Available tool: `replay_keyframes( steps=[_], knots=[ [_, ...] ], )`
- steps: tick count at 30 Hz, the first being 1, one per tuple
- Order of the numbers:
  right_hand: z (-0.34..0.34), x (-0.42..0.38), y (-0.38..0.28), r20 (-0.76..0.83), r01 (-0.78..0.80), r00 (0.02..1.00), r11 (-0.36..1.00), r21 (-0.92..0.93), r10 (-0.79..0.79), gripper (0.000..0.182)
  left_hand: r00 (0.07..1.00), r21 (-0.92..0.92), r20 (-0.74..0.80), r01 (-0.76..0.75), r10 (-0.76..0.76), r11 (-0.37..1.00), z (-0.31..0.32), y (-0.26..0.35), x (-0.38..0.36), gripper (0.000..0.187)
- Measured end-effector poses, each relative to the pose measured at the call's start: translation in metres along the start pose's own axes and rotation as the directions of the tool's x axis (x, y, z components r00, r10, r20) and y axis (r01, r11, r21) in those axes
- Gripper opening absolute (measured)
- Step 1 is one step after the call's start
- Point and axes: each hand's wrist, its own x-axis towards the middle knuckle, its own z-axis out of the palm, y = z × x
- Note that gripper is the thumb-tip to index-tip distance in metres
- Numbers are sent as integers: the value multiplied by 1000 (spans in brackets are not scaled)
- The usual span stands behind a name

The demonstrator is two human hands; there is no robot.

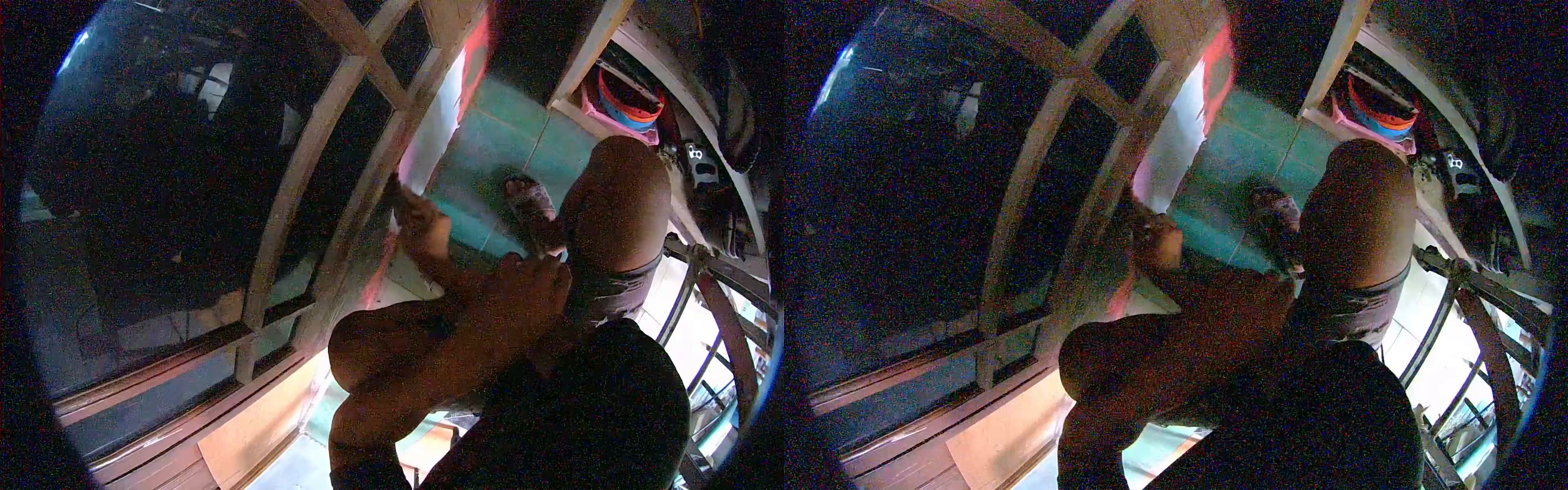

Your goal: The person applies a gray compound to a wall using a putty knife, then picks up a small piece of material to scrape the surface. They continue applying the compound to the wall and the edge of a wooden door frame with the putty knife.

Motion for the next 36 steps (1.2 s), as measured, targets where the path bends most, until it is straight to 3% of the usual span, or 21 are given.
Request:
replay_keyframes(
  steps=[1, 3, 4, 6, 7, 9, 13, 14, 15, 16, 18, 19, 23, 26, 28, 32, 34, 35, 36],
  knots=[
    [0, -3, 0, 5, -4, 1000, 1000, -1, 4, 34, 987, 61, -163, 9, 1, 998, 7, 1, -3, 33],
    [-13, -2, -27, -202, -71, 971, 961, 267, 128, 34, 994, 42, -109, 27, -23, 999, 8, 1, -3, 34],
    [-11, -1, -27, -198, -74, 972, 961, 266, 129, 34, 998, 29, -54, 40, -39, 999, 8, 1, -3, 35],
    [7, 0, -3, -90, -92, 993, 971, -220, 74, 32, 999, 73, -13, 40, -39, 997, 11, 1, -2, 37],
    [20, -4, 11, -90, -92, 993, 971, -219, 74, 32, 999, 116, 27, 34, -38, 993, 13, 2, -2, 38],
    [37, -10, 24, -229, 338, 908, 936, -100, -352, 28, 1000, 102, 2, 20, -21, 995, 19, -1, 1, 38],
    [33, -26, 37, -129, 182, 977, 978, 97, -169, 25, 997, 123, -72, -25, 34, 992, 24, -1, -2, 38],
    [38, -29, 56, 15, -27, 1000, 1000, -9, 27, 24, 997, 126, -73, -28, 37, 992, 20, -1, -2, 38],
    [36, -29, 57, 138, -220, 961, 965, -142, 239, 24, 999, 119, -47, -4, 10, 993, 11, 1, -3, 38],
    [33, -32, 59, 143, -221, 960, 965, -142, 241, 24, 1000, 110, -21, 24, -21, 994, 5, 3, -3, 38],
    [-3, -25, 4, -132, -191, 962, 937, 291, 237, 27, 999, 119, 12, 45, -47, 992, 3, 2, -3, 38],
    [-15, -13, -26, -179, -107, 968, 931, 348, 178, 31, 997, 132, 46, 58, -65, 990, 2, 1, -4, 38],
    [2, -11, -42, -147, -33, 988, 987, 156, 56, 33, 995, 47, -91, 33, -29, 998, 18, -1, -7, 38],
    [10, -11, -40, -121, 23, 992, 999, 32, -19, 34, 993, 167, -117, -2, 22, 986, 19, 0, -5, 34],
    [18, -15, -25, -76, 25, 997, 999, 37, -22, 38, 999, 32, -33, -11, 12, 999, 10, 1, 0, 29],
    [-3, -18, -30, -30, 121, 992, 993, -8, -121, 39, 1000, 85, 10, 1, -2, 996, 7, 6, 6, 24],
    [-3, -22, -13, -88, 205, 972, 971, -119, -216, 42, 995, -21, 96, 21, -19, 1000, 18, 2, 9, 28],
    [-8, -22, -15, -87, 206, 972, 972, -114, -217, 42, 995, -18, 98, 25, -23, 1000, 16, 2, 6, 28],
    [-14, -20, -21, -120, 34, 993, 987, 159, -15, 44, 998, 50, -65, 13, -10, 999, 11, 1, 1, 30]
  ],
)
